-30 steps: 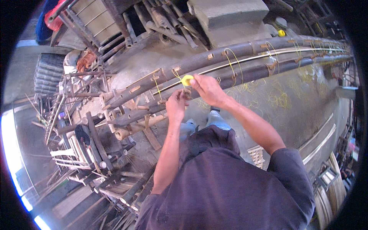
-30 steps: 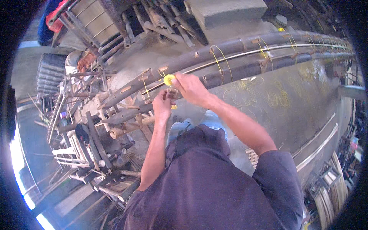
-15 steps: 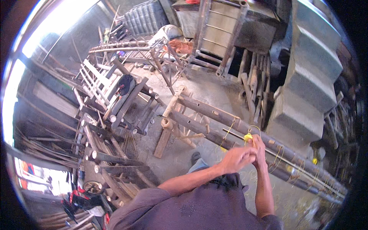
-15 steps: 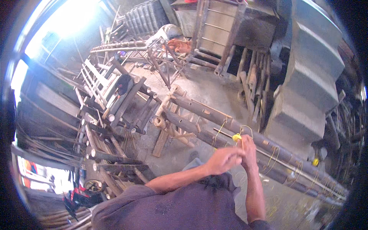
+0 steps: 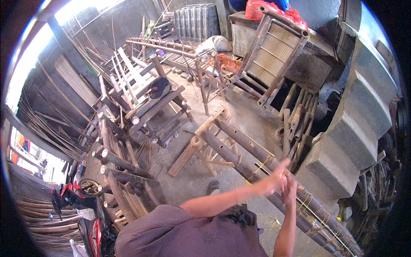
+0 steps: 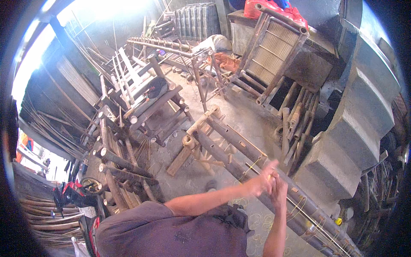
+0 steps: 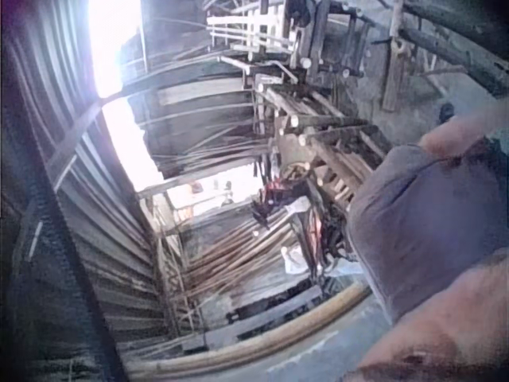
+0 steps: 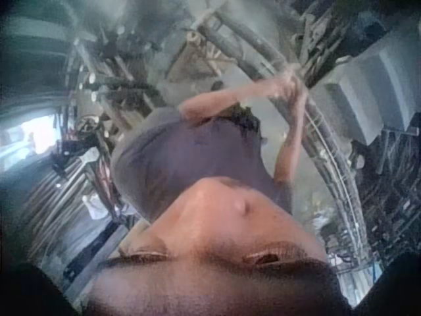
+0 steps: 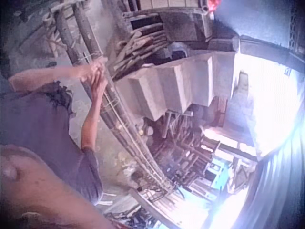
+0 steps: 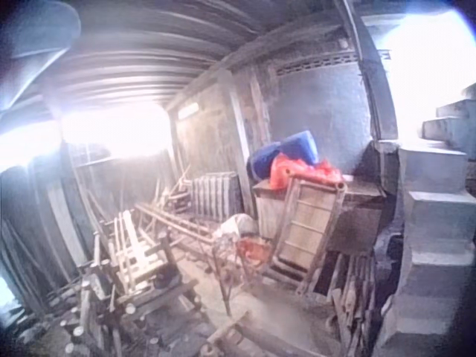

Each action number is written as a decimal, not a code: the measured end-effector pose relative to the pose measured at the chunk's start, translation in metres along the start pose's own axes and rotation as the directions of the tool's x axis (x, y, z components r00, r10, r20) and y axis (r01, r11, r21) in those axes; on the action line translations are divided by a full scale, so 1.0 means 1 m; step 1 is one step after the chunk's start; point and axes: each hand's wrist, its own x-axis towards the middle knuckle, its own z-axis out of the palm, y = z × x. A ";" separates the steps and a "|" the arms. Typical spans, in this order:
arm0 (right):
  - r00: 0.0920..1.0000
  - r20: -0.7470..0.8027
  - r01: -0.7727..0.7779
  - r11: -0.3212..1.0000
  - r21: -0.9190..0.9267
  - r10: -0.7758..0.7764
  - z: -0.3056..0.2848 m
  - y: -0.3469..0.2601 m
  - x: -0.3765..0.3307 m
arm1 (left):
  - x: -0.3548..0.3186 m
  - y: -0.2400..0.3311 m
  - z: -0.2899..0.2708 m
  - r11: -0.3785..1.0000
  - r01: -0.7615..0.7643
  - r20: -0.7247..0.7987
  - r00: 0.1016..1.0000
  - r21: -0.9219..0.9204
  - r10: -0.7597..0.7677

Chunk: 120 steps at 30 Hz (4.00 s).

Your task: The person ties yellow string around multiple long bamboo poles arranged horizontally on a wooden rack, securing them at regular intervals. The person moves along the rack, handling the string and poles, and briefly repositions a bamboo frame before continuing to tie additional sections.

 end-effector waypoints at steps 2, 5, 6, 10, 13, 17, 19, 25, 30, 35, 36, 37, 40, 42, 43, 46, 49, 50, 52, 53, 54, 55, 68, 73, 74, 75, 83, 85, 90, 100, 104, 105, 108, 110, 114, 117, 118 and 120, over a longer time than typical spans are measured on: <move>0.988 -0.055 0.124 0.962 -0.244 -0.141 -0.015 0.022 0.008 | -0.002 0.002 0.005 0.998 0.048 0.066 0.997 -0.037 -0.045; 0.986 -0.033 -0.155 0.969 0.195 0.164 -0.013 -0.029 0.011 | 0.005 -0.027 -0.027 0.432 0.269 0.134 0.939 -0.861 -0.316; 0.996 0.053 -0.072 0.994 0.088 0.068 -0.011 -0.030 0.009 | 0.012 -0.015 -0.040 -0.059 0.138 0.150 0.911 -0.989 -0.385; 0.992 -0.070 -0.102 0.994 0.025 0.104 -0.021 -0.011 0.016 | 0.008 -0.016 0.020 0.997 0.073 0.065 0.995 0.006 -0.073; 0.930 -0.247 -0.149 0.895 0.421 0.271 -0.011 -0.022 0.013 | 0.025 -0.037 -0.017 0.500 0.252 0.126 0.954 -0.828 -0.272; 0.956 -0.115 0.183 0.854 -0.488 -0.271 -0.034 -0.010 0.052 | 0.037 0.067 -0.015 1.000 -0.026 0.165 0.986 0.014 0.023; 0.912 -0.311 0.033 0.802 -0.597 -0.269 -0.042 -0.006 0.052 | 0.012 0.111 -0.030 0.814 -0.420 0.374 0.886 0.400 0.273; 0.823 -0.553 -0.185 0.860 -0.475 -0.128 0.014 -0.028 -0.013 | -0.134 0.032 -0.174 0.977 0.099 0.166 0.977 0.190 -0.131; 0.886 -0.404 -0.370 0.871 -0.323 0.227 0.252 -0.047 -0.051 | -0.333 -0.008 -0.354 0.777 0.566 -0.342 0.814 0.278 -0.470; 0.942 0.243 -0.117 0.906 -0.407 0.231 0.430 -0.092 0.021 | -0.454 0.051 -0.519 0.577 0.797 -0.754 0.487 0.177 -0.441; 0.916 0.329 -0.086 0.911 -0.402 0.231 0.451 -0.102 0.039 | -0.466 0.064 -0.543 0.576 0.802 -0.816 0.434 0.156 -0.382; 0.880 0.415 -0.049 0.915 -0.401 0.229 0.468 -0.109 0.057 | -0.472 0.074 -0.563 0.583 0.803 -0.872 0.371 0.127 -0.320; 0.877 0.451 0.021 0.925 -0.379 0.165 0.496 -0.102 0.095 | -0.477 0.079 -0.597 0.594 0.798 -0.949 0.258 0.103 -0.181; 0.888 0.403 -0.065 0.928 -0.368 0.222 0.506 -0.097 0.119 | -0.477 0.049 -0.599 0.628 0.771 -0.944 0.277 0.105 -0.182; 0.892 0.377 -0.110 0.928 -0.356 0.251 0.511 -0.092 0.131 | -0.473 0.034 -0.598 0.643 0.758 -0.940 0.290 0.110 -0.181; 0.874 0.307 -0.345 0.927 -0.149 0.375 0.537 -0.070 0.174 | -0.421 0.007 -0.578 0.714 0.698 -0.874 0.378 0.052 -0.306; 0.801 0.224 -0.599 0.755 0.268 0.556 0.578 -0.046 0.240 | -0.383 -0.011 -0.575 0.764 0.641 -0.707 0.503 -0.081 -0.497; 0.793 0.167 -0.605 0.722 0.337 0.586 0.594 -0.034 0.267 | -0.371 -0.015 -0.581 0.757 0.648 -0.695 0.508 -0.082 -0.509; 0.759 0.067 -0.590 0.641 0.491 0.647 0.626 -0.006 0.320 | -0.346 -0.022 -0.603 0.741 0.669 -0.675 0.518 -0.064 -0.526; 0.743 0.071 -0.601 0.616 0.509 0.666 0.637 0.006 0.343 | -0.336 -0.024 -0.618 0.698 0.716 -0.663 0.516 -0.014 -0.542; 0.731 0.091 -0.610 0.587 0.533 0.676 0.653 0.018 0.370 | -0.327 -0.025 -0.634 0.648 0.760 -0.664 0.507 0.045 -0.549; 0.716 0.101 -0.619 0.560 0.551 0.691 0.663 0.028 0.398 | -0.316 -0.029 -0.648 0.597 0.797 -0.659 0.501 0.097 -0.562; 0.771 0.230 -0.625 0.633 0.458 0.594 0.683 0.079 0.709 | -0.107 -0.133 -0.825 0.545 0.839 -0.667 0.406 -0.001 -0.625; 0.727 0.298 -0.682 0.601 0.415 0.619 0.689 0.086 0.801 | -0.040 -0.149 -0.893 0.553 0.832 -0.703 0.418 0.042 -0.575; 0.719 0.293 -0.693 0.617 0.373 0.631 0.695 0.087 0.814 | -0.026 -0.150 -0.906 0.555 0.831 -0.703 0.417 0.039 -0.576; 0.712 0.282 -0.696 0.598 0.397 0.643 0.700 0.094 0.827 | -0.014 -0.155 -0.916 0.565 0.824 -0.702 0.422 0.033 -0.574; 0.642 0.374 -0.766 0.546 0.338 0.669 0.733 0.078 0.897 | 0.040 -0.239 -0.986 0.670 0.736 -0.674 0.445 -0.100 -0.589; 0.536 0.408 -0.842 0.433 0.322 0.739 0.725 0.101 0.903 | 0.048 -0.261 -1.002 0.667 0.739 -0.661 0.459 -0.087 -0.595; 0.544 0.416 -0.819 0.351 0.455 0.729 0.726 0.098 0.914 | 0.070 -0.280 -1.051 0.651 0.744 -0.643 0.427 -0.150 -0.636; 0.511 0.315 -0.814 0.332 0.476 0.800 0.733 0.123 0.921 | 0.071 -0.238 -1.059 0.621 0.763 -0.793 0.260 -0.181 -0.551; 0.499 0.285 -0.812 0.326 0.485 0.818 0.729 0.135 0.926 | 0.065 -0.236 -1.014 0.550 0.789 -0.789 0.142 -0.275 -0.598; 0.500 0.269 -0.792 0.309 0.528 0.823 0.724 0.129 0.930 | 0.071 -0.236 -1.003 0.544 0.769 -0.771 0.106 -0.336 -0.627; 0.512 0.265 -0.792 0.329 0.515 0.817 0.722 0.127 0.939 | 0.086 -0.234 -0.975 0.548 0.748 -0.749 0.105 -0.374 -0.655; 0.541 0.268 -0.792 0.375 0.482 0.797 0.722 0.126 0.944 | 0.095 -0.234 -0.969 0.511 0.785 -0.719 0.124 -0.350 -0.684; 0.549 0.336 -0.802 0.369 0.471 0.765 0.718 0.152 0.954 | 0.105 -0.238 -0.970 0.550 0.740 -0.740 0.106 -0.387 -0.664; 0.519 0.316 -0.808 0.336 0.483 0.794 0.722 0.148 0.954 | 0.109 -0.235 -0.986 0.551 0.758 -0.787 0.081 -0.349 -0.611; 0.504 0.292 -0.808 0.324 0.493 0.813 0.723 0.148 0.953 | 0.102 -0.237 -0.991 0.569 0.760 -0.816 0.090 -0.315 -0.571; 0.503 0.257 -0.809 0.345 0.476 0.825 0.724 0.146 0.952 | 0.097 -0.234 -1.005 0.588 0.752 -0.849 0.073 -0.299 -0.524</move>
